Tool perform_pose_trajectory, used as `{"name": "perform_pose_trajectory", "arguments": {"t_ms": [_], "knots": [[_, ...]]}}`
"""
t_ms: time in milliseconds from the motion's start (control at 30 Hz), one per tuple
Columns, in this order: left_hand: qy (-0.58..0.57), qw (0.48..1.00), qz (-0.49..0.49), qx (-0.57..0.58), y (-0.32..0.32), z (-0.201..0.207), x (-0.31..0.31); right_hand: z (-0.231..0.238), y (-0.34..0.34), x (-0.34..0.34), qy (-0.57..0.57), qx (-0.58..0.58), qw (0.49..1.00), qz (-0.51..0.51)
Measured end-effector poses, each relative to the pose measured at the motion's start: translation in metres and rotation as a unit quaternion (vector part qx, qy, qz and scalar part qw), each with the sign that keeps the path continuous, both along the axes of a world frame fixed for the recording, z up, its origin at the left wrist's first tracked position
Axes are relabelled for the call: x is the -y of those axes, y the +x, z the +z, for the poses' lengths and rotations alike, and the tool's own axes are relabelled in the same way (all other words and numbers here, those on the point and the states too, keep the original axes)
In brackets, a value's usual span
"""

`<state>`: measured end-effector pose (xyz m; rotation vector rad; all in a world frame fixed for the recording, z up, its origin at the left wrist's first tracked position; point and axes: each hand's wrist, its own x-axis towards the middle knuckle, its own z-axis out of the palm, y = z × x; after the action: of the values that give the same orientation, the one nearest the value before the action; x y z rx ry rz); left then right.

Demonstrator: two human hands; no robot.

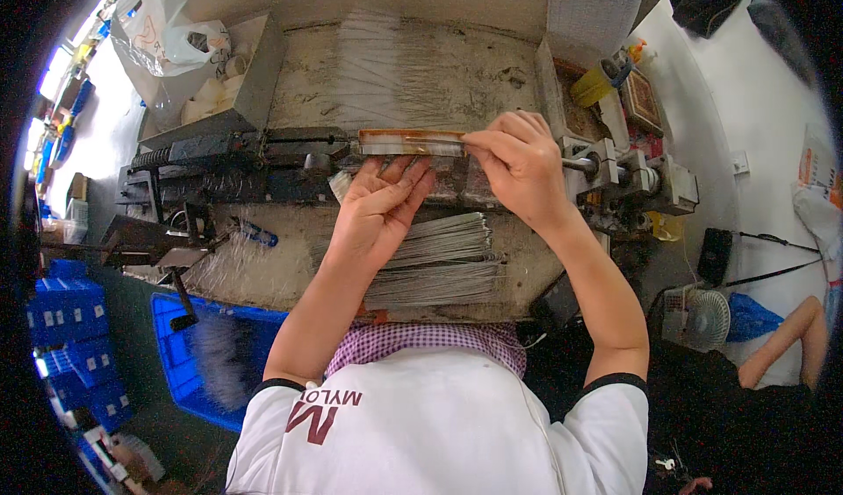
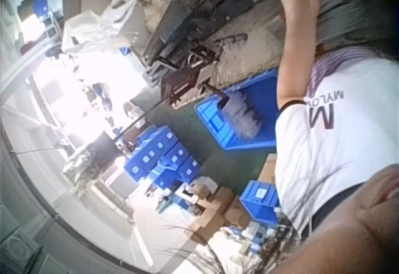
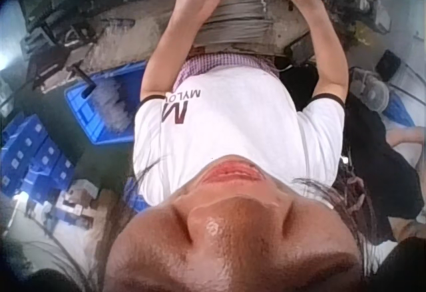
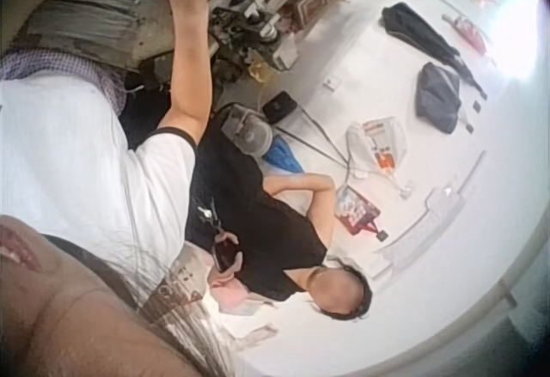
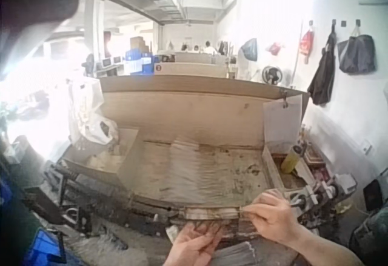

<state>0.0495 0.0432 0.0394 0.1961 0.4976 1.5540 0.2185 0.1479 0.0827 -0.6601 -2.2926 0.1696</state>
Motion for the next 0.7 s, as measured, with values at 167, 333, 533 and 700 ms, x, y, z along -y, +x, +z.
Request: {"name": "perform_pose_trajectory", "arguments": {"t_ms": [167, 333, 533, 700], "knots": [[0.012, 1.000, 0.013, 0.007, 0.000, 0.000, -0.003, -0.002, -0.031, -0.004, -0.009, 0.000, 0.998, 0.054], [0.004, 1.000, 0.018, 0.004, 0.000, 0.000, -0.001, 0.001, -0.026, -0.003, -0.014, 0.034, 0.998, 0.047], [0.014, 1.000, 0.008, 0.003, 0.000, -0.003, -0.003, 0.001, -0.042, 0.000, 0.003, 0.026, 0.999, 0.035], [0.015, 1.000, 0.011, 0.004, -0.001, -0.002, -0.003, 0.003, -0.037, 0.000, 0.016, 0.037, 0.998, 0.039]]}}
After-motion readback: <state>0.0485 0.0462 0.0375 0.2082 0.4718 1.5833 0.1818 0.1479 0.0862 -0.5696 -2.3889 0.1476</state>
